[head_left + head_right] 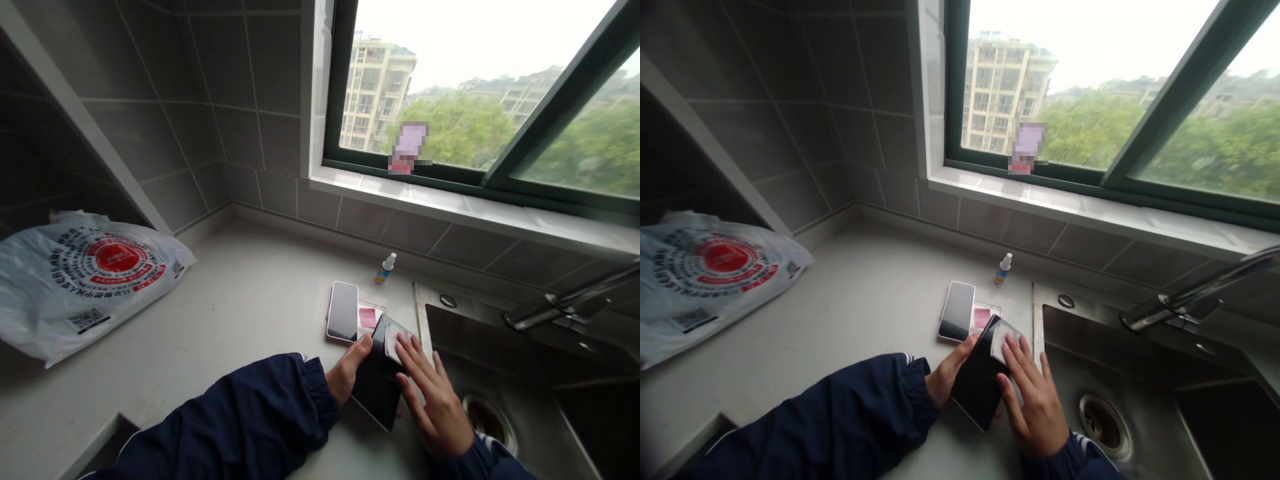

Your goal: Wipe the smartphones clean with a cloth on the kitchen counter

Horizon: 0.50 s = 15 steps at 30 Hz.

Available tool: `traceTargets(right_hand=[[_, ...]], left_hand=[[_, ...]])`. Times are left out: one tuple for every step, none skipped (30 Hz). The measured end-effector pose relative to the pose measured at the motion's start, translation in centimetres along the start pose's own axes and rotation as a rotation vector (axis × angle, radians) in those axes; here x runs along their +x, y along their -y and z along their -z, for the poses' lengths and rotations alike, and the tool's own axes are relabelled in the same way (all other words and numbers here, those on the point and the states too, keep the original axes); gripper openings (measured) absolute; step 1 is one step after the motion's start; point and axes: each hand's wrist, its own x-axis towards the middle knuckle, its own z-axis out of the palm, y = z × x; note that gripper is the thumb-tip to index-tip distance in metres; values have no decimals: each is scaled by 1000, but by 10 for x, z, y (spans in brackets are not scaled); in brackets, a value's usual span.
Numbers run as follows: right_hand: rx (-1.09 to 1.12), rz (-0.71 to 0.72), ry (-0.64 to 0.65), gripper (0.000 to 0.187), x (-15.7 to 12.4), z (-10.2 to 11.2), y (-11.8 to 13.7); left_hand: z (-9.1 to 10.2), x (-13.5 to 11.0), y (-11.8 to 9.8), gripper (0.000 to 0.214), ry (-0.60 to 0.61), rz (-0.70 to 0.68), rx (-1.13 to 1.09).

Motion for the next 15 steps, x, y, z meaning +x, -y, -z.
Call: traceTargets(right_hand=[[22,35,5,56,1,0,3],[45,76,11,56,2,1,8],[65,115,19,56,3,3,13],[84,154,36,56,4,4,18],[98,195,50,57,4,6,24],[110,234,61,57,5,8,29],[122,270,71,58,5,9,33],[135,304,74,58,5,11,37],[149,334,75,58,6,12,40],[165,355,74,57,6,12,42],[182,367,69,55,6,13,42],[199,369,57,53,7,12,42],[218,361,39,51,8,12,42],[241,345,15,49,9,11,41],[269,321,-14,47,10,11,40]], left_hand=[[0,1,0,56,-25,-49,3],[0,2,1,54,-53,-98,4],[0,3,1,51,-80,-136,0],[-1,4,1,51,-100,-150,-13],[-1,5,0,52,-113,-138,-33],[-2,5,0,55,-118,-106,-56],[-2,5,-1,60,-122,-63,-77],[-4,5,-3,64,-128,-18,-92],[-5,4,-4,67,-138,19,-98],[-7,3,-6,68,-153,37,-99],[-9,2,-7,69,-165,39,-98],[-11,1,-9,68,-171,31,-102],[-13,0,-10,68,-165,9,-107],[-14,0,-11,67,-148,-16,-112],[-15,0,-12,66,-125,-44,-118]])
